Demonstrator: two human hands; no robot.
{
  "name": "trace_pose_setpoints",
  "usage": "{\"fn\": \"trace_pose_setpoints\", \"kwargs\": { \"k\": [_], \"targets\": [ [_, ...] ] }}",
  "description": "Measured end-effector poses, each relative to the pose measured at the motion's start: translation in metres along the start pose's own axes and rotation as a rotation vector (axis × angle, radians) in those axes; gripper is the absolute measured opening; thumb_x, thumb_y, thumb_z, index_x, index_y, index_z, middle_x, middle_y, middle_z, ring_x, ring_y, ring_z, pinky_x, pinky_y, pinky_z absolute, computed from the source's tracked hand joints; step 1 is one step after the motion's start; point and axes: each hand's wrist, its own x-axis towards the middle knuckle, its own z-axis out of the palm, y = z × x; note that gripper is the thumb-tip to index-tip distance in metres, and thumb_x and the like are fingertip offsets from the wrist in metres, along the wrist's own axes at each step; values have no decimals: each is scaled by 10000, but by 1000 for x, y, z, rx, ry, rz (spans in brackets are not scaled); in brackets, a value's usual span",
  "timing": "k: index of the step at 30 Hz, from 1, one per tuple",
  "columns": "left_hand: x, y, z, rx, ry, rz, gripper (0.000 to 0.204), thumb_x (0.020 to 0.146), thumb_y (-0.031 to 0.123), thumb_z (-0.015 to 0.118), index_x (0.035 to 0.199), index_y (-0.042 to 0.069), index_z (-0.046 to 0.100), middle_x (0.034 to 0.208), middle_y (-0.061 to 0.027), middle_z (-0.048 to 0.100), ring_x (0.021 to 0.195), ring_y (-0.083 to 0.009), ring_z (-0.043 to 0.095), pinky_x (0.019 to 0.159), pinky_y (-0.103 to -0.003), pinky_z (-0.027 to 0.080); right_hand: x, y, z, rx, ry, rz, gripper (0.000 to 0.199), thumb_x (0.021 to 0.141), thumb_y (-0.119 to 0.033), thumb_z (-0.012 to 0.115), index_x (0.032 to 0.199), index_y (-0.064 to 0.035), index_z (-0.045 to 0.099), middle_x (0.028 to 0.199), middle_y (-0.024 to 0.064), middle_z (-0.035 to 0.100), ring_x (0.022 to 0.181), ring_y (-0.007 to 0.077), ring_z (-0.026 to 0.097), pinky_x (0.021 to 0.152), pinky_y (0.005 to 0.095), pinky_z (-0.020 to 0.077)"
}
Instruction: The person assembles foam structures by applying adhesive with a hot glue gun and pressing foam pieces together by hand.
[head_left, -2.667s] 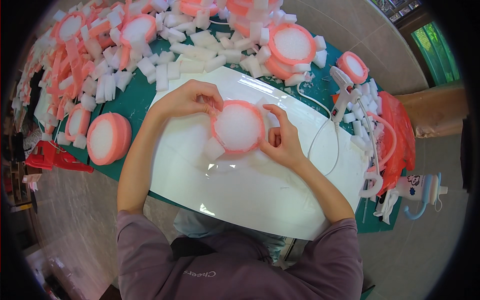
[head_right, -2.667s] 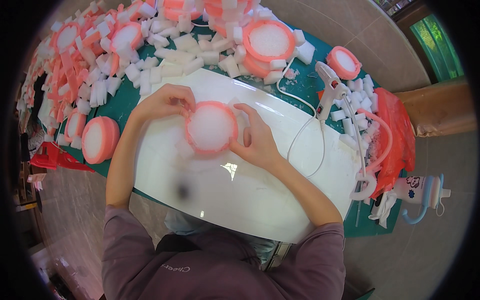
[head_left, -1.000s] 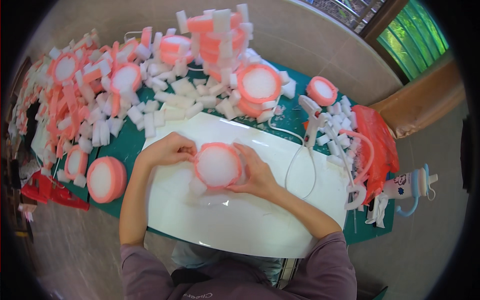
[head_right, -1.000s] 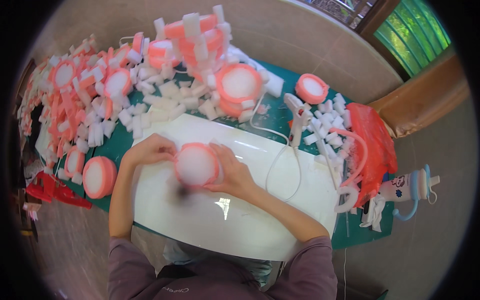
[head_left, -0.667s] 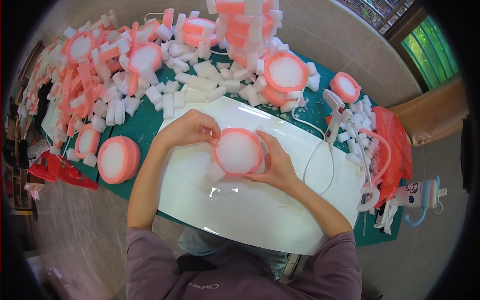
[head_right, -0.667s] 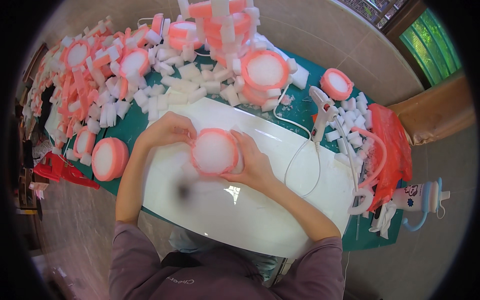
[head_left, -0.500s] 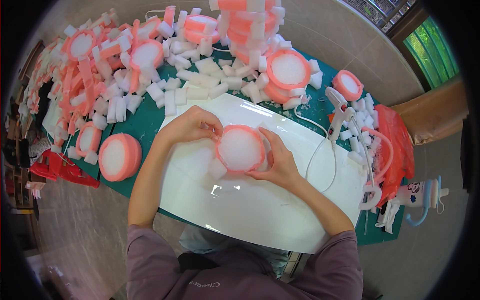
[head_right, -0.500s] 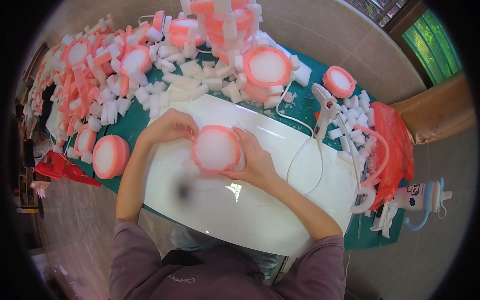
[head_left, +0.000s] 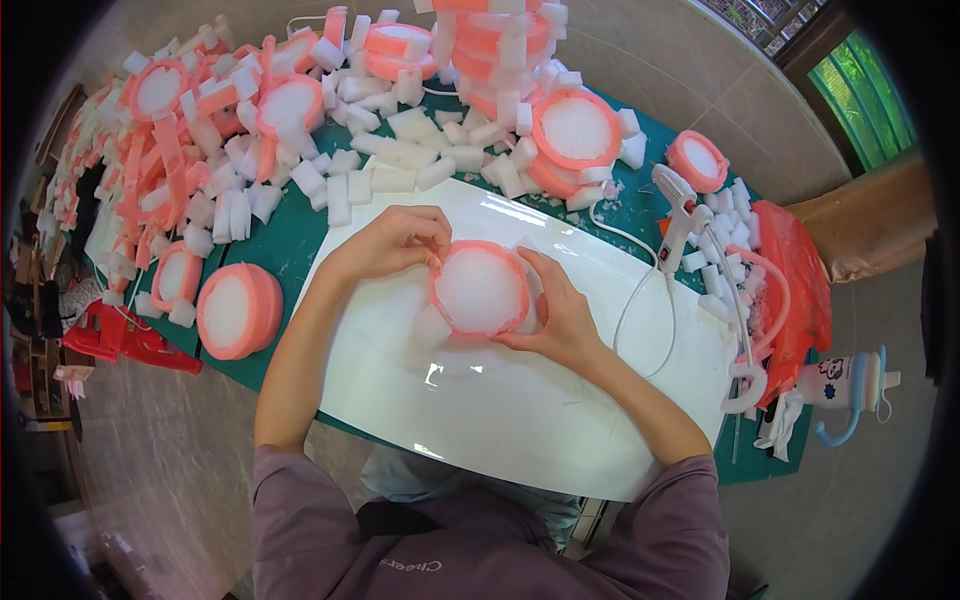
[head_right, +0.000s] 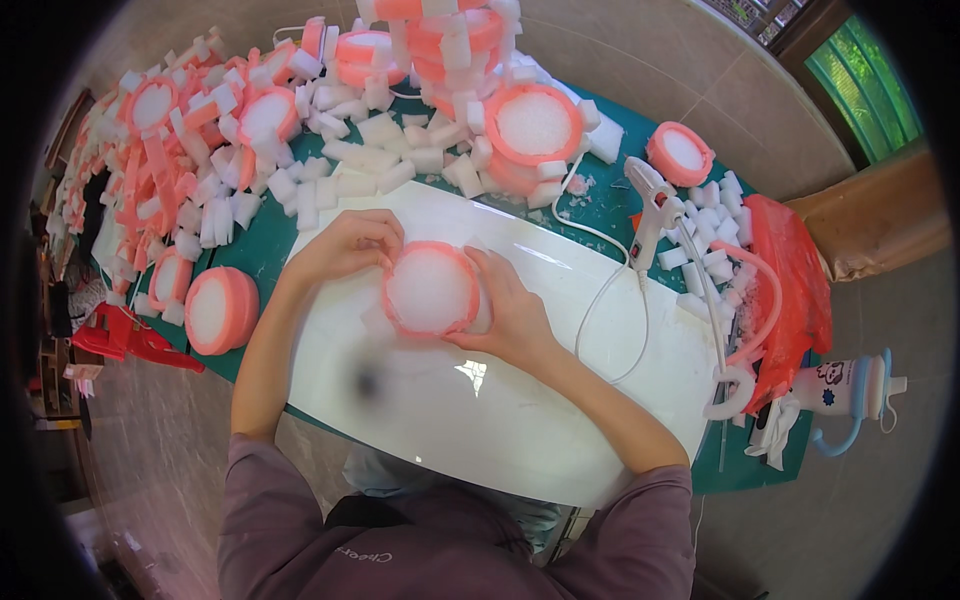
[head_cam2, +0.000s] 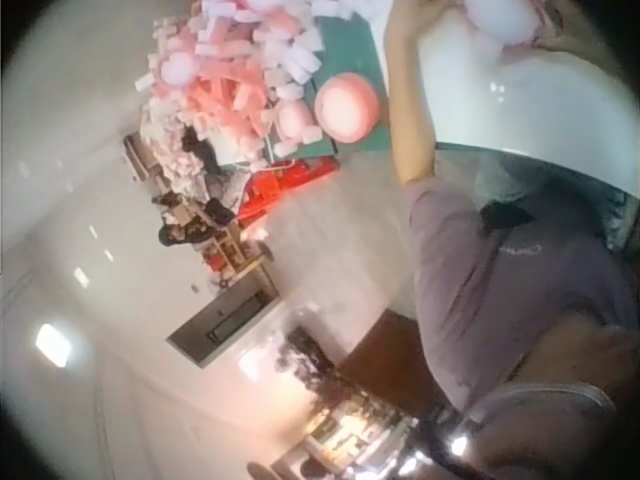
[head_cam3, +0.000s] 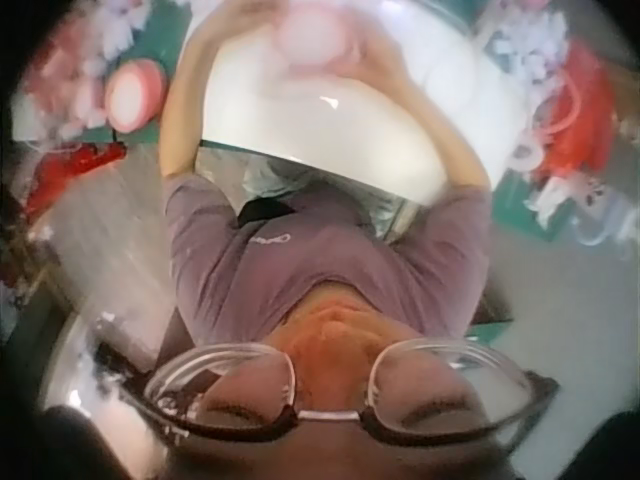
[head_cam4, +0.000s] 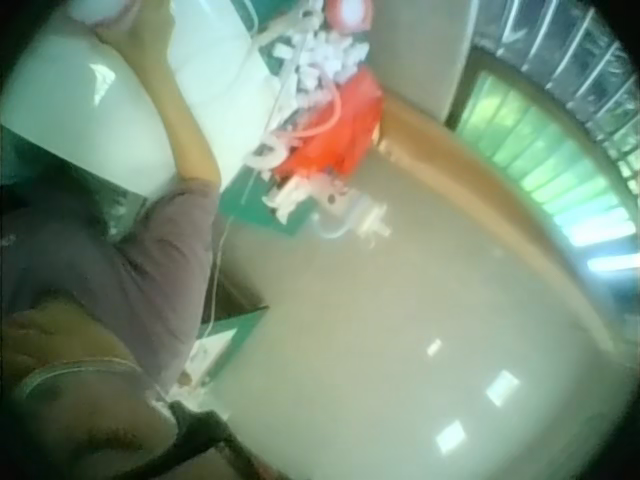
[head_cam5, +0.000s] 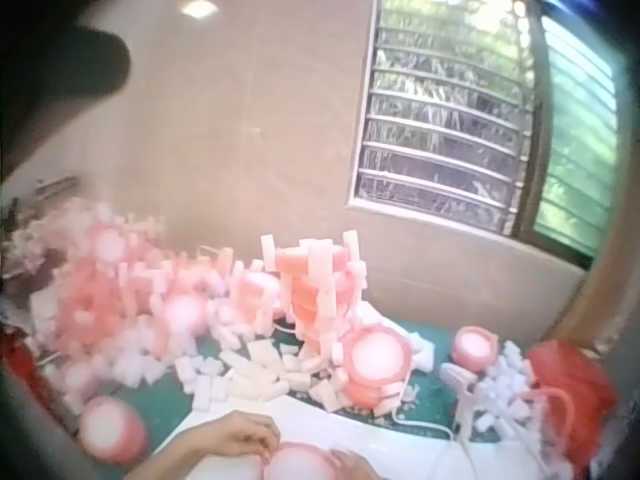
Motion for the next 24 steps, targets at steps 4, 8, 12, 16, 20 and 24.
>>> {"fn": "trace_pose_setpoints", "kwargs": {
  "k": [4,8,12,16,20,24],
  "targets": [
    [-1,0,0,-1,6,-68,116,669,-84,613,763,-21,588,683,-65,596,627,-146,588,598,-248,465,0,0,1,3,16,-16,934,518,-243,836,1306,-119,351,1286,101,425,608,130,527,528,239,454],
    [-1,3,1,-51,27,-185,94,685,-83,600,759,-27,585,660,-72,600,623,-136,590,603,-243,473,0,-3,-1,20,-9,36,931,515,-233,837,1304,-122,356,1293,97,422,579,116,506,512,230,439],
    [0,5,1,-34,16,-178,81,698,-84,582,757,-29,579,646,-74,599,616,-130,584,608,-248,478,1,-1,-2,33,-7,34,924,515,-221,836,1302,-119,363,1296,95,421,550,105,485,499,222,425],
    [1,6,3,-81,12,-204,76,705,-87,568,751,-26,569,645,-65,592,614,-126,575,611,-249,480,1,-2,-3,44,-6,38,911,517,-211,832,1298,-117,372,1295,93,424,539,101,474,495,213,420],
    [0,5,3,-132,17,-227,68,701,-80,584,739,-25,574,645,-62,601,616,-115,581,614,-236,479,1,-3,-3,21,-16,52,914,519,-216,830,1301,-117,368,1295,92,424,543,100,475,498,213,420],
    [-2,2,-4,-155,-32,-226,71,685,-61,623,738,-24,594,651,-61,623,625,-105,604,614,-219,477,0,-1,-2,-7,-15,23,920,524,-227,829,1307,-117,359,1298,90,419,546,102,477,506,217,425]
  ]
}}
